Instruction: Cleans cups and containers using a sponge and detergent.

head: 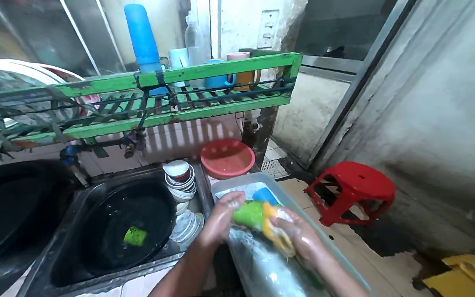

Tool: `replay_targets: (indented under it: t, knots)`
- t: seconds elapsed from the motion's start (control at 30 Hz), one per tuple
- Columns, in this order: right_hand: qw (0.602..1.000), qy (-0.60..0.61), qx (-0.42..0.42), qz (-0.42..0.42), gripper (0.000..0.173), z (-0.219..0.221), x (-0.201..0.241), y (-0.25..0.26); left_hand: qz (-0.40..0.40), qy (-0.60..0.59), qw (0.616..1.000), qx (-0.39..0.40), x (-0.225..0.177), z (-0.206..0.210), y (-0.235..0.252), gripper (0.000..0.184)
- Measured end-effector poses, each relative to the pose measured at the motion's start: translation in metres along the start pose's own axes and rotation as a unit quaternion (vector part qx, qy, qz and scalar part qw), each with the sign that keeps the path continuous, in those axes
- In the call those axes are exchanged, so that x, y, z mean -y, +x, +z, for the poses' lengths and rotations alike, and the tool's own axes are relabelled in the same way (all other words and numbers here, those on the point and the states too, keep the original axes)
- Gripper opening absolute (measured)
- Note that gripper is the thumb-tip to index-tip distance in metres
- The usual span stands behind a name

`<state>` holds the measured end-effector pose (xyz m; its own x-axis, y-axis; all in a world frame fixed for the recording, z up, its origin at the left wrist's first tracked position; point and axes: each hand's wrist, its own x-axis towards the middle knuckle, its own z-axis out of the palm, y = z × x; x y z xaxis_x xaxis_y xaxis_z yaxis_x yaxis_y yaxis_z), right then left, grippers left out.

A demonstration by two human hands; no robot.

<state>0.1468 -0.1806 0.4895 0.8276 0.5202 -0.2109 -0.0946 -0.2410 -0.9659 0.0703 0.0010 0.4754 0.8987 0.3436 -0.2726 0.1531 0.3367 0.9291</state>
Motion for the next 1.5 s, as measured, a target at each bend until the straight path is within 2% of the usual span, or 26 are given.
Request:
replay_targets:
  t: [0.07,0.13,0.17,0.2,0.27,0.3,0.33,0.37,0.43,0.5,0.53,0.57,0.6,0.67,0.73,0.77,0.83,0.87,0.93,0.97,1.03,1.1,1.23,1.37,1.43,1.5]
  knots:
    - [0.977,-0.180,0.022,-0.110,0.028,0.018,-0.007,-0.011,-0.023,0.083,0.996,-0.024,0.002,0.003,0.011,0.037]
    - [0.913,-0.333,0.039,-0.233,0.016,0.026,-0.023,-0.009,-0.072,0.210,0.975,0.012,-0.007,0.009,0.021,0.042]
    - [0.912,-0.342,0.064,-0.218,0.018,0.025,-0.024,-0.006,-0.084,0.247,0.965,0.022,-0.013,0.012,0.026,0.043]
    - [0.943,-0.284,0.089,-0.151,0.023,0.023,-0.021,-0.002,-0.071,0.233,0.970,0.011,-0.016,0.014,0.030,0.043]
    - [0.997,0.057,0.056,0.006,0.024,0.023,-0.010,0.004,0.015,0.039,0.998,-0.044,-0.003,0.020,0.031,0.040]
    - [0.971,0.232,0.032,0.045,0.023,0.027,-0.006,0.006,0.046,-0.084,0.994,-0.055,0.007,0.027,0.030,0.042]
    - [0.950,0.306,0.020,0.055,0.025,0.032,0.000,0.007,0.054,-0.174,0.981,-0.063,0.015,0.037,0.028,0.043]
    - [0.965,0.259,-0.006,0.037,0.025,0.038,0.005,0.005,0.052,-0.220,0.972,-0.063,0.021,0.047,0.025,0.043]
    - [0.998,-0.064,0.002,-0.025,0.033,0.042,0.007,0.000,0.027,-0.229,0.969,-0.087,0.026,0.058,0.021,0.041]
    - [0.906,-0.405,0.057,-0.113,0.039,0.038,-0.008,0.005,-0.002,-0.168,0.975,-0.148,0.026,0.069,0.018,0.042]
    - [0.852,-0.488,0.038,-0.183,0.042,0.036,-0.027,0.013,-0.016,-0.150,0.971,-0.183,0.026,0.075,0.017,0.051]
    - [0.834,-0.507,0.024,-0.217,0.046,0.033,-0.042,0.021,-0.027,-0.145,0.966,-0.211,0.029,0.081,0.015,0.060]
    - [0.860,-0.466,0.021,-0.205,0.047,0.031,-0.048,0.025,-0.034,-0.149,0.962,-0.226,0.031,0.084,0.014,0.066]
    - [0.977,-0.209,0.003,-0.044,0.033,0.034,-0.028,0.018,-0.025,-0.180,0.959,-0.219,0.036,0.083,0.014,0.069]
    - [0.996,-0.001,-0.037,0.081,0.016,0.038,-0.004,0.010,-0.023,-0.219,0.960,-0.176,0.036,0.077,0.013,0.063]
    - [0.996,-0.018,-0.022,0.084,0.018,0.039,0.002,0.007,-0.025,-0.221,0.963,-0.153,0.033,0.072,0.014,0.055]
    - [0.971,-0.229,0.064,-0.026,0.029,0.035,0.006,0.004,-0.026,-0.206,0.970,-0.128,0.027,0.064,0.018,0.046]
    - [0.923,-0.352,0.085,-0.132,0.029,0.032,-0.002,0.003,-0.027,-0.198,0.970,-0.137,0.023,0.061,0.020,0.046]
    - [0.848,-0.420,0.063,-0.317,0.027,0.022,-0.028,0.004,-0.026,-0.201,0.964,-0.170,0.020,0.053,0.022,0.053]
    - [0.853,-0.408,0.078,-0.314,0.036,0.014,-0.031,0.003,-0.022,-0.194,0.965,-0.176,0.020,0.044,0.024,0.061]
    - [0.927,-0.307,0.096,-0.190,0.046,-0.003,-0.028,-0.001,-0.004,-0.118,0.978,-0.174,0.014,0.027,0.024,0.070]
    - [0.979,-0.173,0.024,-0.106,0.048,-0.014,-0.025,-0.004,0.018,0.054,0.989,-0.139,0.010,0.021,0.018,0.082]
    - [0.942,-0.214,-0.048,-0.254,0.056,-0.003,-0.023,0.009,0.085,0.430,0.898,-0.032,0.026,0.064,-0.013,0.070]
    - [0.992,-0.100,-0.033,-0.073,0.032,-0.005,-0.006,0.027,0.196,0.528,0.825,-0.045,0.037,0.077,-0.026,0.077]
    - [0.978,-0.154,-0.050,-0.134,0.036,0.003,-0.009,0.016,0.121,0.565,0.816,-0.019,0.015,0.070,-0.023,0.074]
    - [0.930,-0.241,-0.062,-0.270,0.042,0.007,-0.022,0.006,0.075,0.565,0.821,-0.034,-0.006,0.053,-0.016,0.068]
